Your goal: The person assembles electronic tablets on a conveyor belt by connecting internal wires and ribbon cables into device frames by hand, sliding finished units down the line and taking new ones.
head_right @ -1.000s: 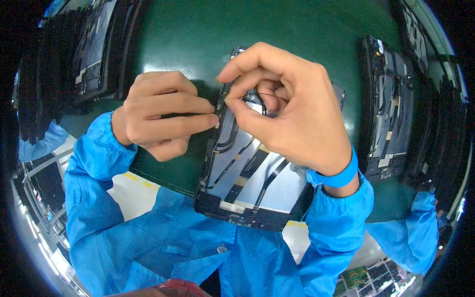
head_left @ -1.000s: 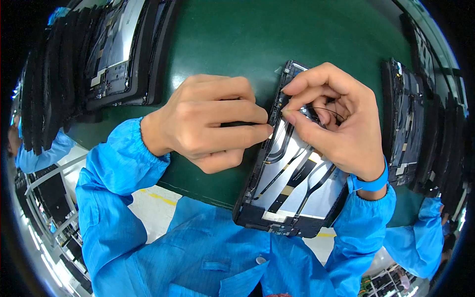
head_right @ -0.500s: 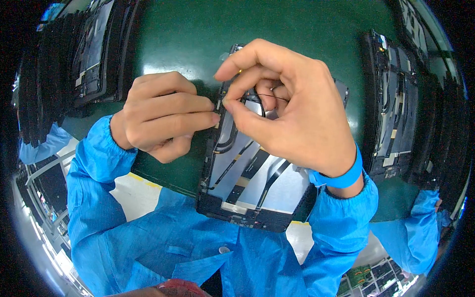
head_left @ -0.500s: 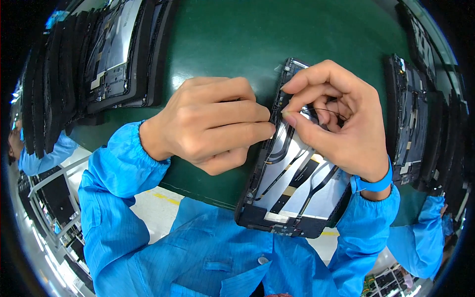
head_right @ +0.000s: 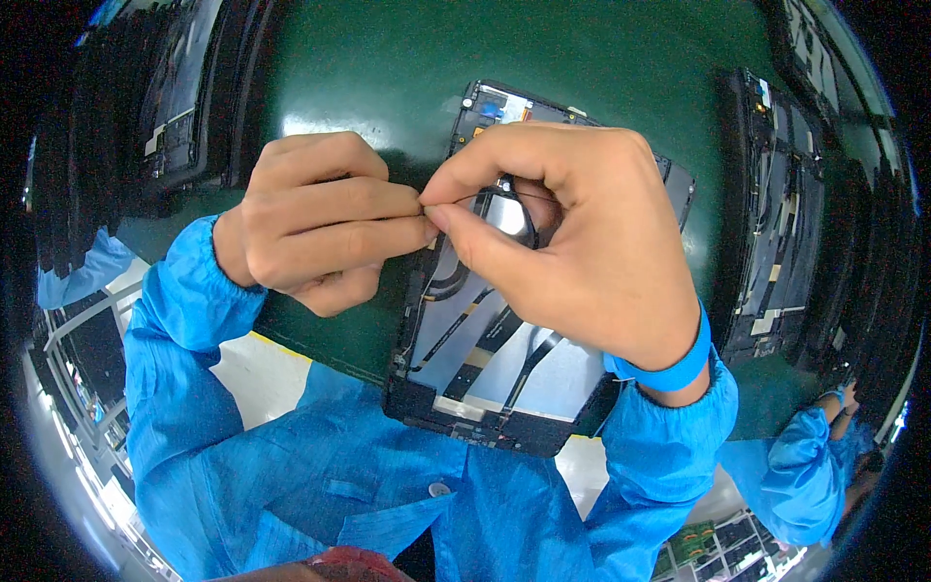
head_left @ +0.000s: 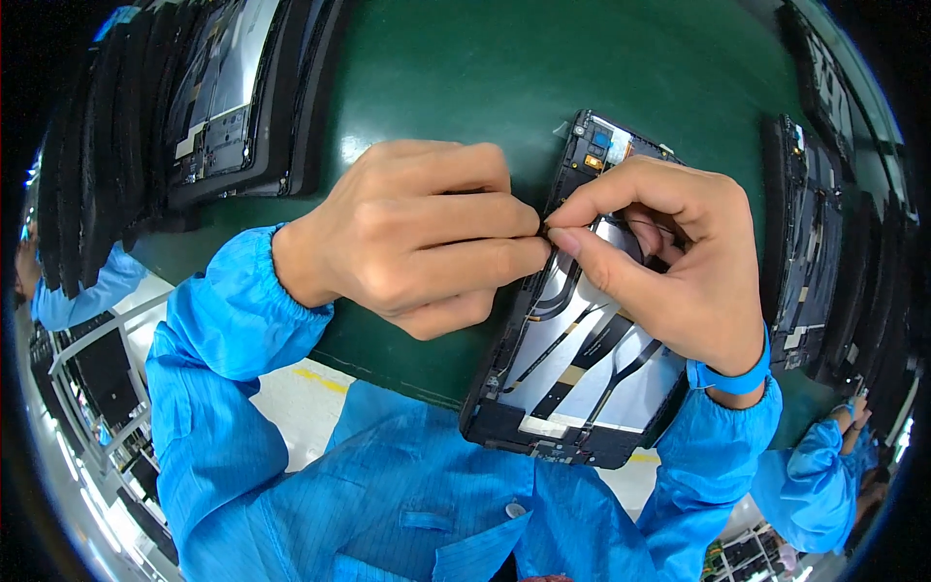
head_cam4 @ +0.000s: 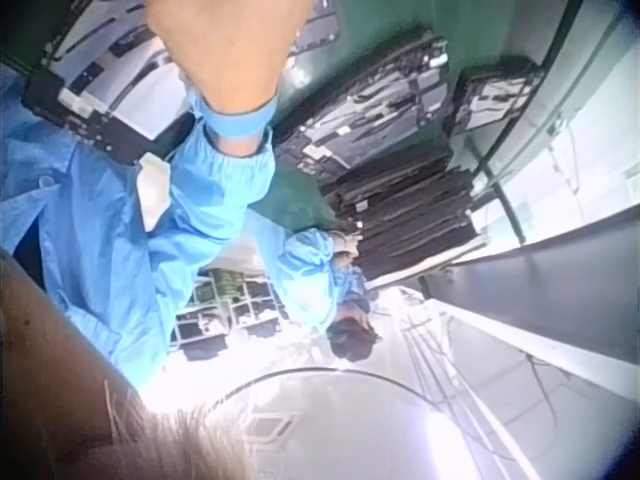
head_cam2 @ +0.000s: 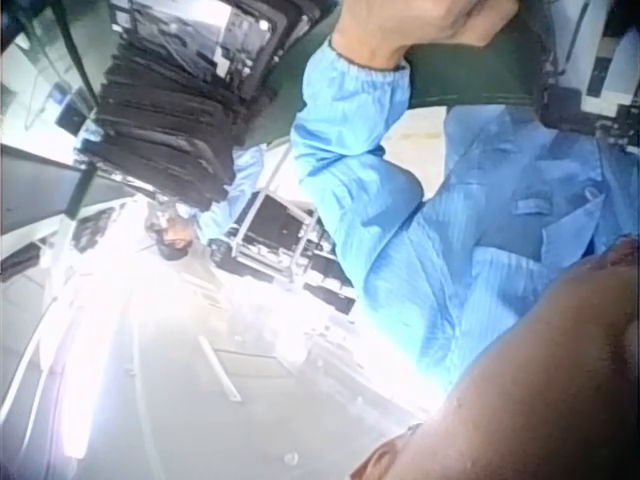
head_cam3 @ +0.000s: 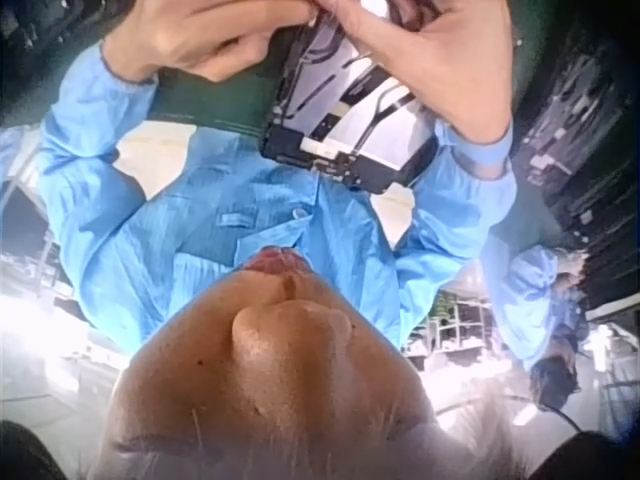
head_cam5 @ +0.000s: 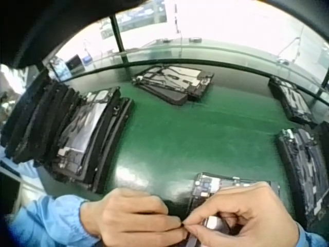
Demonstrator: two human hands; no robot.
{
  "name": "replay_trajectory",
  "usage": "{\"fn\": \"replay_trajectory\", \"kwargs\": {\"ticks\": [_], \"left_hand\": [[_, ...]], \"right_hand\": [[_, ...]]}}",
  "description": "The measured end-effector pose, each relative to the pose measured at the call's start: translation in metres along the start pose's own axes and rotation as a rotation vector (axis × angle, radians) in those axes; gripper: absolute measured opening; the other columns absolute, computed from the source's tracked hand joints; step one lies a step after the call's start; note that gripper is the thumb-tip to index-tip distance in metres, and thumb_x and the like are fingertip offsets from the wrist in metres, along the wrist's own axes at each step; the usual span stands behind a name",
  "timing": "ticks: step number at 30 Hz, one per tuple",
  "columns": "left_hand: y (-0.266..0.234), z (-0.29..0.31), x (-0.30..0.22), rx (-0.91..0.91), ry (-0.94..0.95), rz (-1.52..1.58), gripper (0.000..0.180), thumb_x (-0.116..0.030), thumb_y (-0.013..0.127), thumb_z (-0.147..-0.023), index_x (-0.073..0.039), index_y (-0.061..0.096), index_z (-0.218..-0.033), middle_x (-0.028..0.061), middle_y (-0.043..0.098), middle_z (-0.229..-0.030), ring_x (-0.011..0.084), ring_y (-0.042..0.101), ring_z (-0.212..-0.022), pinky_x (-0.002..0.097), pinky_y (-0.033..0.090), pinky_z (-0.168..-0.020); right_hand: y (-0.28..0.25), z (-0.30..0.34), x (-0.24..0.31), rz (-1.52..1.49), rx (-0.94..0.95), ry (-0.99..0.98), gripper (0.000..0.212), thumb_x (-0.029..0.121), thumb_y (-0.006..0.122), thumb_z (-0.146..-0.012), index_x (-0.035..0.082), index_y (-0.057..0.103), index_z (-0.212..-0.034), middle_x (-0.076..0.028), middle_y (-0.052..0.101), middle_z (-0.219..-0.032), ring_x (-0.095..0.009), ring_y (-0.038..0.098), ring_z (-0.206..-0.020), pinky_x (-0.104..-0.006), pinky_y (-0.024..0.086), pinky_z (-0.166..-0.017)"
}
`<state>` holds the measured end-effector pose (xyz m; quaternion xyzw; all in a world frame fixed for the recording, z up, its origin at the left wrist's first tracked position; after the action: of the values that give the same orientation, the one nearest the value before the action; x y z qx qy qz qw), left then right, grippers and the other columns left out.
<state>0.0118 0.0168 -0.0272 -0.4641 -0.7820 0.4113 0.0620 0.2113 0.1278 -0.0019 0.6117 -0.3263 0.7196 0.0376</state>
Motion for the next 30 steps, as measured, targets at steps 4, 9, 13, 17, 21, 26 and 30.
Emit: {"fn": "replay_trajectory", "kwargs": {"ticks": [4, 9, 13, 17, 21, 26, 30], "left_hand": [[0.001, 0.001, -0.001, -0.007, 0.016, -0.019, 0.034, -0.011, 0.069, -0.072, 0.001, 0.084, -0.100, 0.0116, 0.078, -0.091, 0.0237, 0.062, -0.066, 0.0326, 0.054, -0.055], [0.000, 0.002, -0.001, -0.017, 0.042, -0.019, 0.035, -0.011, 0.069, -0.072, 0.002, 0.084, -0.100, 0.0112, 0.076, -0.089, 0.0230, 0.061, -0.063, 0.0319, 0.052, -0.053], [0.000, 0.003, 0.000, -0.022, 0.041, -0.009, 0.035, -0.010, 0.069, -0.071, 0.002, 0.085, -0.100, 0.0111, 0.076, -0.088, 0.0225, 0.061, -0.063, 0.0317, 0.051, -0.053], [-0.001, 0.004, 0.000, -0.017, 0.023, 0.000, 0.037, -0.010, 0.070, -0.070, 0.002, 0.085, -0.101, 0.0103, 0.076, -0.087, 0.0223, 0.061, -0.063, 0.0311, 0.051, -0.052], [-0.002, 0.005, 0.000, -0.047, 0.006, 0.023, 0.037, -0.010, 0.069, -0.070, 0.001, 0.085, -0.102, 0.0107, 0.076, -0.089, 0.0230, 0.062, -0.064, 0.0326, 0.051, -0.053], [-0.004, 0.002, 0.005, 0.017, -0.161, 0.175, 0.034, -0.008, 0.066, -0.074, -0.001, 0.084, -0.102, 0.0116, 0.075, -0.091, 0.0246, 0.063, -0.068, 0.0367, 0.050, -0.056], [-0.003, 0.003, 0.003, 0.002, -0.171, 0.176, 0.033, -0.008, 0.066, -0.074, -0.002, 0.084, -0.101, 0.0110, 0.074, -0.091, 0.0248, 0.064, -0.069, 0.0364, 0.050, -0.056]], "right_hand": [[0.000, -0.002, -0.009, -0.120, -0.005, -0.038, 0.011, -0.005, 0.082, -0.087, -0.001, 0.082, -0.097, -0.004, 0.079, -0.097, 0.000, 0.048, -0.068, -0.0207, 0.028, -0.058], [-0.001, -0.004, -0.005, -0.199, 0.005, 0.134, 0.014, -0.010, 0.079, -0.087, -0.001, 0.081, -0.099, -0.006, 0.081, -0.102, 0.003, 0.046, -0.069, -0.0157, 0.030, -0.061], [-0.003, -0.004, -0.003, -0.097, 0.017, 0.073, 0.017, -0.011, 0.075, -0.084, -0.003, 0.080, -0.099, -0.007, 0.079, -0.099, 0.001, 0.044, -0.067, -0.0174, 0.030, -0.060], [-0.005, -0.005, -0.006, -0.112, 0.029, -0.090, 0.026, -0.013, 0.070, -0.079, -0.003, 0.080, -0.100, -0.007, 0.077, -0.097, 0.000, 0.040, -0.066, -0.0191, 0.028, -0.060], [-0.008, -0.004, 0.004, 0.033, 0.038, -0.104, 0.018, -0.001, 0.070, -0.079, -0.003, 0.078, -0.095, -0.008, 0.072, -0.096, -0.005, 0.044, -0.066, -0.0224, 0.031, -0.060], [-0.009, -0.006, 0.008, -0.006, 0.034, -0.259, 0.023, 0.020, 0.073, -0.089, -0.003, 0.073, -0.088, -0.008, 0.068, -0.088, -0.011, 0.050, -0.064, -0.0273, 0.035, -0.060], [-0.007, -0.003, 0.005, 0.027, 0.073, -0.093, 0.041, 0.035, 0.067, -0.102, -0.003, 0.070, -0.085, -0.008, 0.062, -0.073, -0.016, 0.056, -0.064, -0.0308, 0.039, -0.060]]}}
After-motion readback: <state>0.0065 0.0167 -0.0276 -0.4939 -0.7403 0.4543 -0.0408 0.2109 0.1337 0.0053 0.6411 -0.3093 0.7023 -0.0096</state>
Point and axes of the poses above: each hand's wrist, its own z-axis away from the middle knuckle, its own y-axis out of the palm, x = y × z, the point moved 3 cm from there along -z, towards the middle knuckle
